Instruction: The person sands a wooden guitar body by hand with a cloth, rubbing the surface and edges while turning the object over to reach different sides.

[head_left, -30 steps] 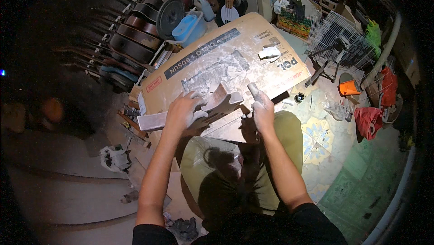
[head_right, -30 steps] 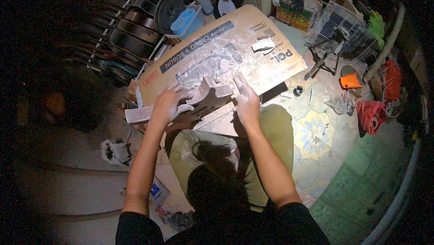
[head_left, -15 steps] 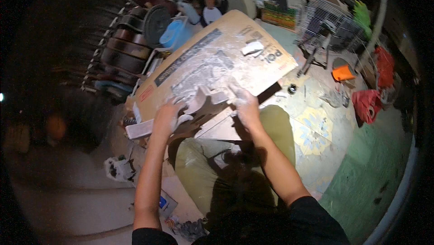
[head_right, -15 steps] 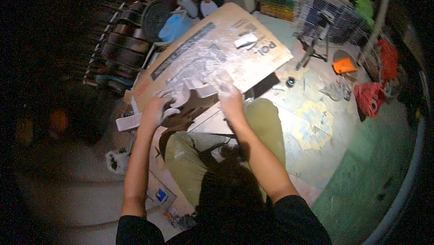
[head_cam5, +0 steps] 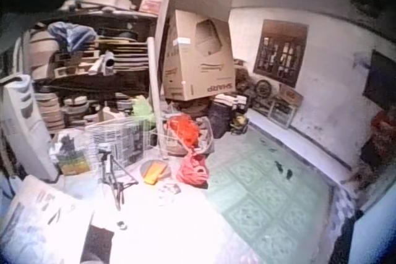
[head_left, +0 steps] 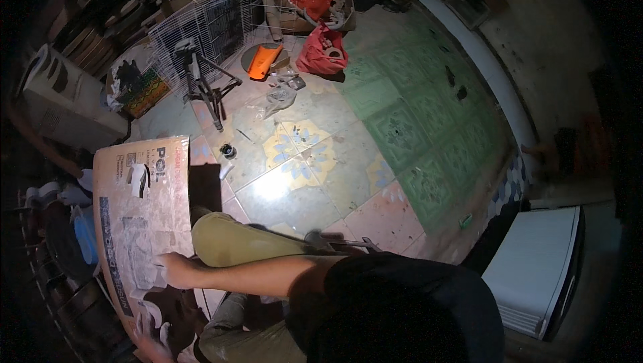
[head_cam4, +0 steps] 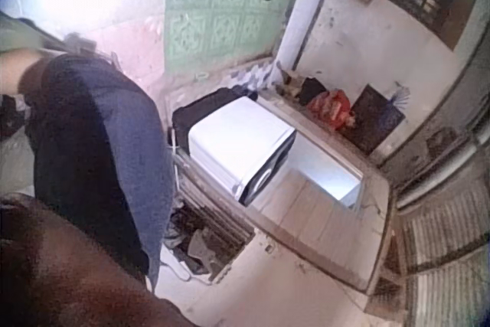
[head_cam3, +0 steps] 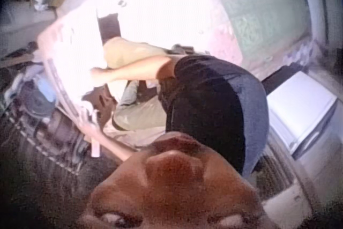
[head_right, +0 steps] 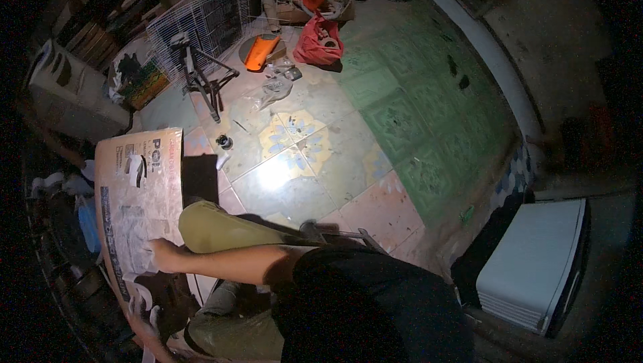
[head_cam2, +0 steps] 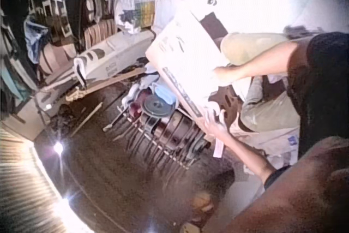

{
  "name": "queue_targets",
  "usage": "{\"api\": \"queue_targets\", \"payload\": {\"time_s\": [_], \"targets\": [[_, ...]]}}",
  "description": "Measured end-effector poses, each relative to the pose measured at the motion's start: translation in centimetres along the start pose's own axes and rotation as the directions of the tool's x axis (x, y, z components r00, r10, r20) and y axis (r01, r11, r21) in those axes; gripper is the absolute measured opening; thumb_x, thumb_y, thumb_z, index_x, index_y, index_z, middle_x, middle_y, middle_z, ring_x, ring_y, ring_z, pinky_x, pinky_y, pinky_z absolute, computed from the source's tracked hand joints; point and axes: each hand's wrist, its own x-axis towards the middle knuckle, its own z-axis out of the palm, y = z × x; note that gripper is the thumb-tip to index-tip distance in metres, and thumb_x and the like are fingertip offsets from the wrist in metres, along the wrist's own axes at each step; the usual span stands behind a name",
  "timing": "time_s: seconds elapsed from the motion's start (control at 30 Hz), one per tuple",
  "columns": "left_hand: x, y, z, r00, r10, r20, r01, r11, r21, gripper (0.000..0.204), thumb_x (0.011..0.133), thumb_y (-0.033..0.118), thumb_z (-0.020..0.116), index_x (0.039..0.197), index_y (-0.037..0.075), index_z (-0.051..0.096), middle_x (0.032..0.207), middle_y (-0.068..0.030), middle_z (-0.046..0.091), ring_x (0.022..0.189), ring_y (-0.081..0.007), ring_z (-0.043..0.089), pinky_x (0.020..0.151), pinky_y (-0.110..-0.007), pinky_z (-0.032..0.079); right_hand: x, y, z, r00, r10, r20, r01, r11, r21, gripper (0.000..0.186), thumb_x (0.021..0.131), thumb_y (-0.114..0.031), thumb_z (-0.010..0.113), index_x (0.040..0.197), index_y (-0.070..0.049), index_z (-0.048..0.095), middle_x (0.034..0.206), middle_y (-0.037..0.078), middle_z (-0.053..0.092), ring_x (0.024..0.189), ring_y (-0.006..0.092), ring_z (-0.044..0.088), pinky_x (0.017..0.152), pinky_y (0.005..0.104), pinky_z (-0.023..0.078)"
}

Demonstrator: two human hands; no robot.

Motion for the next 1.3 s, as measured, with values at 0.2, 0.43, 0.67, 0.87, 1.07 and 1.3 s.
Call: {"api": "queue_targets", "payload": {"time_s": [0.2,0.43,0.67,0.87,1.07,1.3], "targets": [[1.8,3.6,-0.7,0.993,0.055,-0.101,-0.066,0.991,-0.115,0.072,0.081,0.055,0.076,0.124,0.000,0.066,0.092,-0.0164,0.068,0.075,-0.0261,0.063,0.067,-0.039,0.052,-1.3,0.2,-1.8,1.000,-0.019,0.008,0.019,1.000,0.017,0.039,0.074,0.006,0.045,0.110,0.005,0.061,0.105,0.031,0.065,0.104,0.0436,0.063,0.090,0.0463,0.049],[0.3,0.2,0.7,0.920,-0.319,0.229,0.387,0.831,-0.399,0.055,0.075,0.015,0.085,0.121,-0.004,0.063,0.120,-0.0159,0.066,0.103,-0.0252,0.064,0.084,-0.037,0.056,-0.1,1.3,-1.9,0.992,-0.084,0.091,0.082,0.996,0.028,0.046,0.075,0.006,0.048,0.119,-0.001,0.062,0.087,0.022,0.065,0.082,0.0346,0.064,0.073,0.0417,0.052],[1.7,2.9,-1.5,0.910,-0.399,0.109,0.414,0.876,-0.247,0.058,0.068,0.039,0.087,0.105,0.000,0.067,0.095,-0.0184,0.071,0.082,-0.0310,0.071,0.075,-0.040,0.055,-0.4,-0.7,-0.4,0.921,-0.142,0.363,-0.004,0.927,0.375,0.048,0.079,0.011,0.044,0.124,0.003,0.060,0.112,0.017,0.070,0.099,0.0208,0.068,0.086,0.0307,0.054],[1.9,5.6,-2.6,0.905,-0.404,0.131,0.424,0.845,-0.325,0.055,0.065,0.030,0.087,0.110,0.004,0.067,0.101,-0.0189,0.071,0.092,-0.0349,0.069,0.082,-0.039,0.054,-1.2,-2.6,-2.7,0.970,-0.106,0.221,0.059,0.976,0.209,0.051,0.079,0.014,0.042,0.127,0.009,0.057,0.134,0.016,0.062,0.125,0.0197,0.057,0.106,0.0303,0.042],[1.9,7.3,-3.0,0.864,-0.468,0.186,0.501,0.834,-0.230,0.056,0.064,0.030,0.088,0.106,0.001,0.065,0.097,-0.0191,0.070,0.090,-0.0360,0.069,0.081,-0.039,0.054,-1.5,-3.1,-3.6,0.962,-0.074,0.263,0.049,0.994,0.098,0.051,0.081,0.014,0.041,0.130,0.011,0.053,0.140,0.017,0.057,0.131,0.0212,0.053,0.111,0.0297,0.036],[1.5,8.3,-3.6,0.832,-0.533,0.154,0.554,0.789,-0.264,0.059,0.065,0.038,0.085,0.105,0.003,0.059,0.088,-0.0251,0.068,0.085,-0.0426,0.068,0.076,-0.047,0.054,-2.8,-6.7,-4.4,0.942,-0.311,0.126,0.329,0.931,-0.156,0.053,0.081,0.010,0.042,0.132,0.004,0.055,0.138,0.018,0.058,0.124,0.0254,0.058,0.106,0.0324,0.042]]}}
